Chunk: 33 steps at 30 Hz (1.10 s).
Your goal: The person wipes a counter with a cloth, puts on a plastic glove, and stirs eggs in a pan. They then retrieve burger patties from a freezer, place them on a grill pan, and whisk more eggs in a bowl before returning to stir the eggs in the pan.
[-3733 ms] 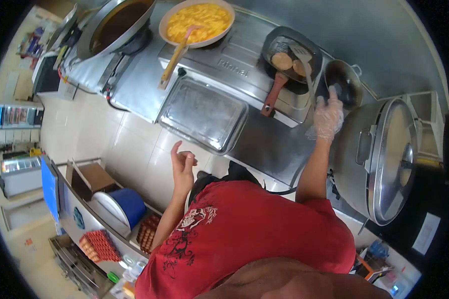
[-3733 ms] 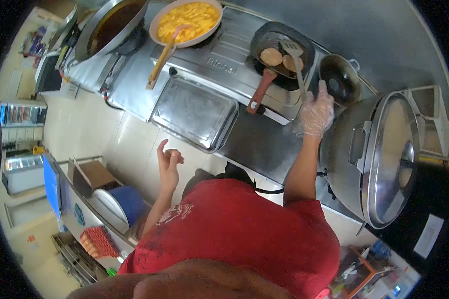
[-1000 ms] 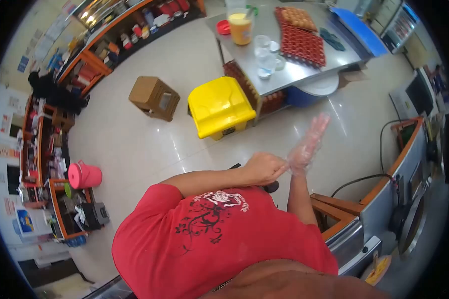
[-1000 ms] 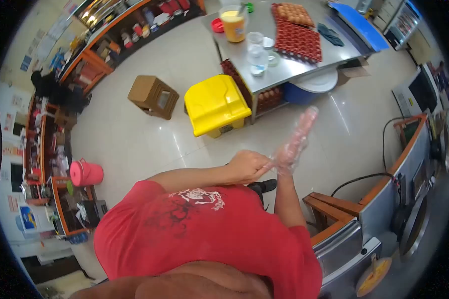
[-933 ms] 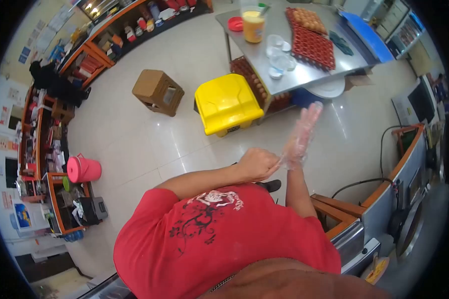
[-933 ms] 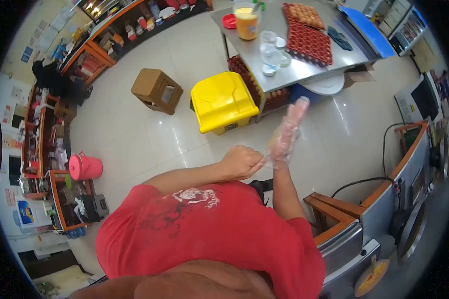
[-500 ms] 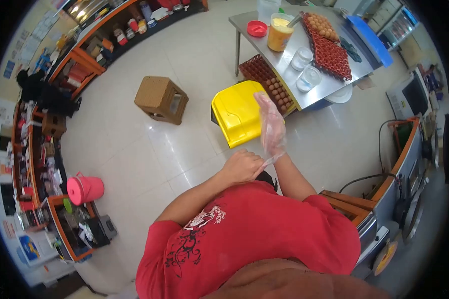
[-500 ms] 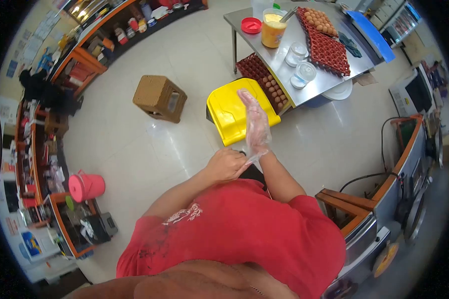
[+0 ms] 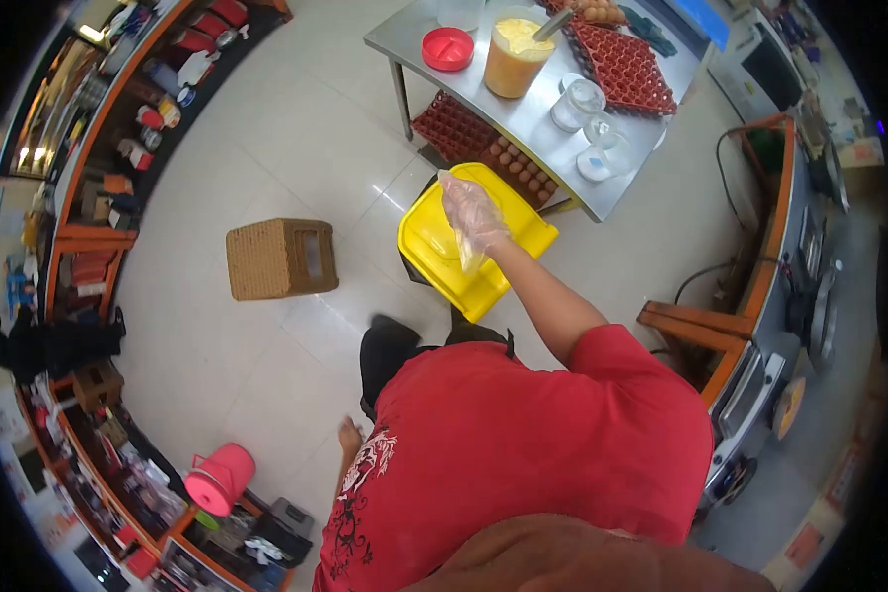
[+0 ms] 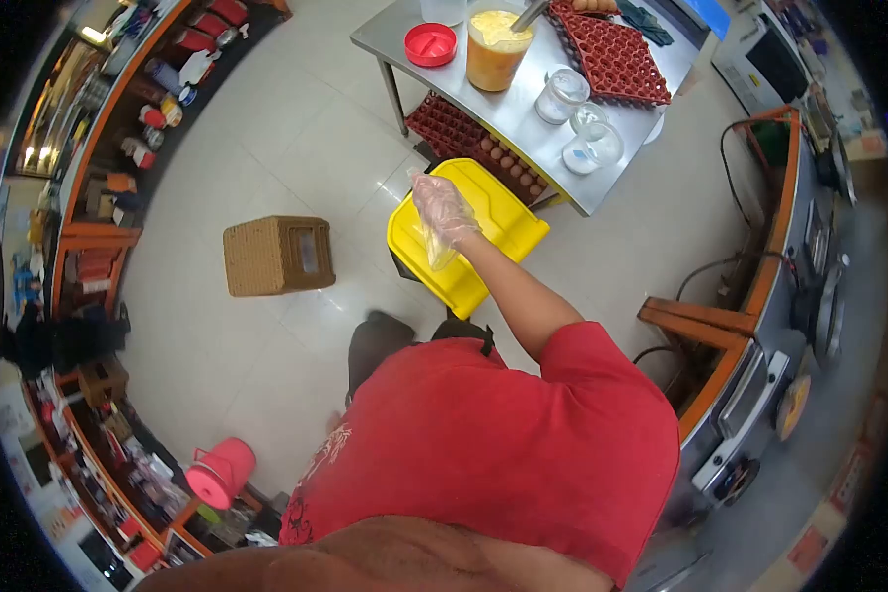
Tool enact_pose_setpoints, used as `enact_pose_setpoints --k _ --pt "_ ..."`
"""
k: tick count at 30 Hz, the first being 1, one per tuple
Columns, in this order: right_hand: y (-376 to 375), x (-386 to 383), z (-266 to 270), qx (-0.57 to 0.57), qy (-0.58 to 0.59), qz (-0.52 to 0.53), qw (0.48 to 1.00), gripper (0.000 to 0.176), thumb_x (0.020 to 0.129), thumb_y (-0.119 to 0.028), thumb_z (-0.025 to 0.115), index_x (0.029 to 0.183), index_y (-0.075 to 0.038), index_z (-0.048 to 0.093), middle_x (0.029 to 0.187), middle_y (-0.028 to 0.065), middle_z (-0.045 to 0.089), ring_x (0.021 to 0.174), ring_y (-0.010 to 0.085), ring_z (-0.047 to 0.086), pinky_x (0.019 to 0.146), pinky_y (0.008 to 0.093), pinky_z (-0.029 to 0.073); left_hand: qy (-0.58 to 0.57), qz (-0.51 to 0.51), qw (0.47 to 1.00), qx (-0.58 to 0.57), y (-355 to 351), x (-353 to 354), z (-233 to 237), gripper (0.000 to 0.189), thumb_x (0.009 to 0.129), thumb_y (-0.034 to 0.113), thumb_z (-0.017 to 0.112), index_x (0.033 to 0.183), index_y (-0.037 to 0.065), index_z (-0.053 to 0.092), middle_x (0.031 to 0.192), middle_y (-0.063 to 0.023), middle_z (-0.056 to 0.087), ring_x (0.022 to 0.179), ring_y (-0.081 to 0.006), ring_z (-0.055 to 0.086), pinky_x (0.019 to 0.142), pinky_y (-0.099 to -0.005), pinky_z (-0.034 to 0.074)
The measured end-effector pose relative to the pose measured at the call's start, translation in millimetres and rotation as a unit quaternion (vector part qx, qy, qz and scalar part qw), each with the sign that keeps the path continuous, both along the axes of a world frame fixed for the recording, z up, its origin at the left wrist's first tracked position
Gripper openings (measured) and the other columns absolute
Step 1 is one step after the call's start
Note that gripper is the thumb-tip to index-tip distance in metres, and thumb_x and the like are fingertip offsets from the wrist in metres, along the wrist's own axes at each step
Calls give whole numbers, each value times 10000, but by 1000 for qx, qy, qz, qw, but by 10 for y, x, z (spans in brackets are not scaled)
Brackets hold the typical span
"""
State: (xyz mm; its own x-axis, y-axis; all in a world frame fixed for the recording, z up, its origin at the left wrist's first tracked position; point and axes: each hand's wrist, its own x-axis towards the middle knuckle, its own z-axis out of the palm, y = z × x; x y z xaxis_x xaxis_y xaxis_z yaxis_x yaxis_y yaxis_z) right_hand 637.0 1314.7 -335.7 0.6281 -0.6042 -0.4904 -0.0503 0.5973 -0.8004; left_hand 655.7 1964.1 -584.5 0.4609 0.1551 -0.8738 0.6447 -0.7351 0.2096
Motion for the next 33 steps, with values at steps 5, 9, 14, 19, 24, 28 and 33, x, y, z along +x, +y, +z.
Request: enact_pose_setpoints --k 5,9,14,19,24,28,33 --pt "-147 650 -433 -145 36 7 989 242 1042 -276 573 940 -66 636 820 -37 562 734 105 525 669 266 450 41 -55 997 -33 89 817 91 496 1087 438 420 1093 -5 644 882 -164 674 803 -287 664 726 -421 535" --pt "-99 1056 -434 -116 264 -19 957 277 1049 -298 552 944 -61 650 812 -13 584 738 115 542 694 261 462 -29 -93 990 -100 -258 2501 16 473 1090 446 431 1020 25 634 810 -114 650 730 -215 642 652 -382 528" --pt "149 1467 -235 -147 139 -54 978 306 1032 -328 571 918 -62 670 750 -26 543 669 97 514 634 263 444 -367 -418 812 -176 -1550 5492 358 485 1102 463 419 943 54 628 755 -60 603 658 -170 565 636 -340 489" --pt "-138 1398 66 -248 236 -160 926 270 1011 -307 605 943 -59 686 728 -39 520 647 75 483 601 262 431 -396 -331 821 -245 -3942 7112 1368 411 1098 362 469 1230 18 651 866 -52 642 748 -149 581 696 -316 499" --pt "-1013 928 307 -246 168 -433 851 171 1032 -224 597 1009 -76 678 728 -55 510 626 62 470 571 257 411 -326 -353 794 -372 -5778 6634 1841 411 1099 349 459 1342 58 616 961 -39 649 815 -127 582 716 -276 485" --pt "-1774 827 906 -307 304 -516 740 207 1038 -233 605 1063 -37 665 807 -33 583 691 73 527 633 242 450 -282 -547 690 -382 -6500 6108 1422 328 1070 248 533 1268 21 663 1059 -163 712 952 -196 683 835 -344 539" --pt "-2701 746 1216 -402 311 -552 661 277 1034 -256 607 1155 -15 674 953 31 674 870 120 613 799 300 502 -197 -544 727 -370 -7147 5973 1432 306 1060 231 552 1227 12 686 981 -140 725 883 -191 683 801 -338 543"
